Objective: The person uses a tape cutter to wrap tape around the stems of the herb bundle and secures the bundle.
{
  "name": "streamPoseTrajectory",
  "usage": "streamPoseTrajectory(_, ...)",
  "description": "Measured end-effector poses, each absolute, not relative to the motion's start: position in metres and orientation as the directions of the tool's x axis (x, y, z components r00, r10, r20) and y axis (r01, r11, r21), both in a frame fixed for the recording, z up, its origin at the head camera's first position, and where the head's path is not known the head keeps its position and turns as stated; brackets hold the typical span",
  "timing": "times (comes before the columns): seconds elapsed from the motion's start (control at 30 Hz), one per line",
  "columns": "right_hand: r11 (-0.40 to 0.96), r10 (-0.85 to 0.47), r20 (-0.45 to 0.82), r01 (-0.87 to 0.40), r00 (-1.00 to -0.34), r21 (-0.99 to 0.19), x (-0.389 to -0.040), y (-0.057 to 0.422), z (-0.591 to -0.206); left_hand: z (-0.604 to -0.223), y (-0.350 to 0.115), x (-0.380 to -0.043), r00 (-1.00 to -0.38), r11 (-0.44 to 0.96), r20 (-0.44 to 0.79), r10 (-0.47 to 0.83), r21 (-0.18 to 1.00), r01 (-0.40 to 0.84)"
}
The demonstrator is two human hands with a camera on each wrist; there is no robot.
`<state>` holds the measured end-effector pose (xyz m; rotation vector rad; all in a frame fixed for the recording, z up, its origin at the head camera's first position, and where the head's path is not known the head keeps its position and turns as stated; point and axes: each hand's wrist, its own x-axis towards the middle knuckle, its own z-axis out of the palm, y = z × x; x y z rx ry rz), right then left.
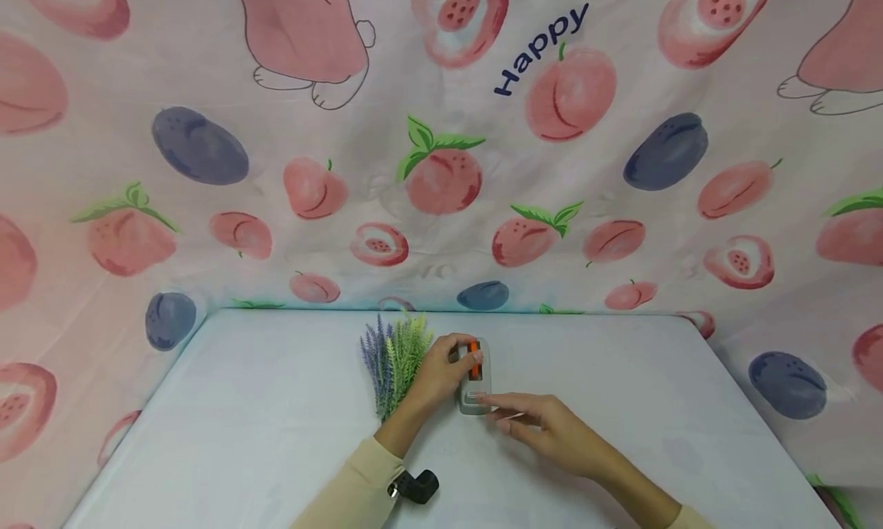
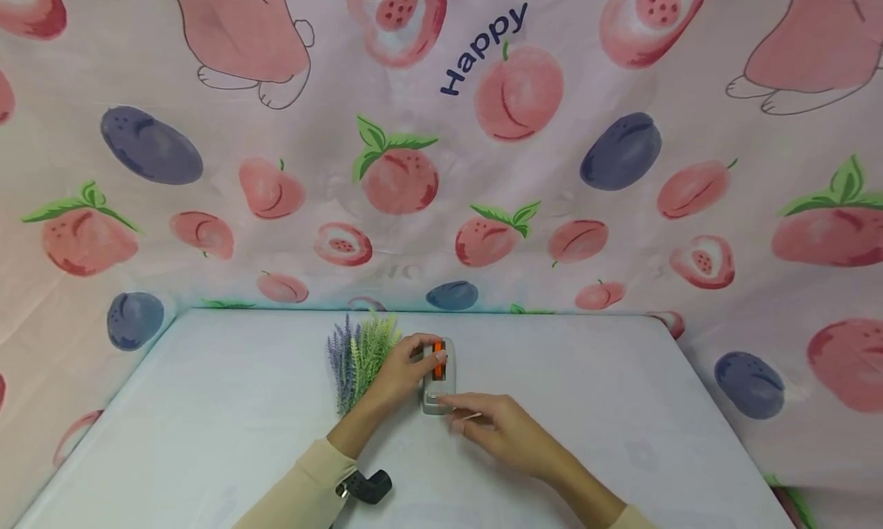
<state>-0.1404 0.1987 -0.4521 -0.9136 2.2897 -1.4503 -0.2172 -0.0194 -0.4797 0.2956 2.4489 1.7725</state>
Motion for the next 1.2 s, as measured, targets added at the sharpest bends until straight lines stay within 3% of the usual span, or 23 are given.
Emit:
streamPoseTrajectory(0.37, 0.277, -0.513, -0.031, -0.131, -0.858, -0.952, -0.151, 0.194, -0.453, -0.48, -0.019, -0.217, -0.975, 0.289, 0.025, 0.221, 0.953, 0.09)
streamPoseTrajectory(0.67, 0.26, -0.388, -0.006, -0.103, -0.922, -0.96, -0.156, 0.185, -0.458, -0.48, -0.019, -0.218, -0.977, 0.288, 0.034, 0.212, 0.953, 0.095)
streamPoseTrajectory(0.93, 0.184, -0.373, -0.049, -0.022, -0.927, -0.983, -0.154, 0.18, -0.46, -0.482, -0.018, -0.218, -0.976, 0.29, 0.044, 0.214, 0.951, 0.106)
streamPoseTrajectory(1.2, 0.229, -0.303, -0.089, 0.018, -0.949, -0.973, -0.149, 0.179, -0.459, -0.482, -0.019, -0.219, -0.974, 0.274, 0.061, 0.219, 0.954, 0.121)
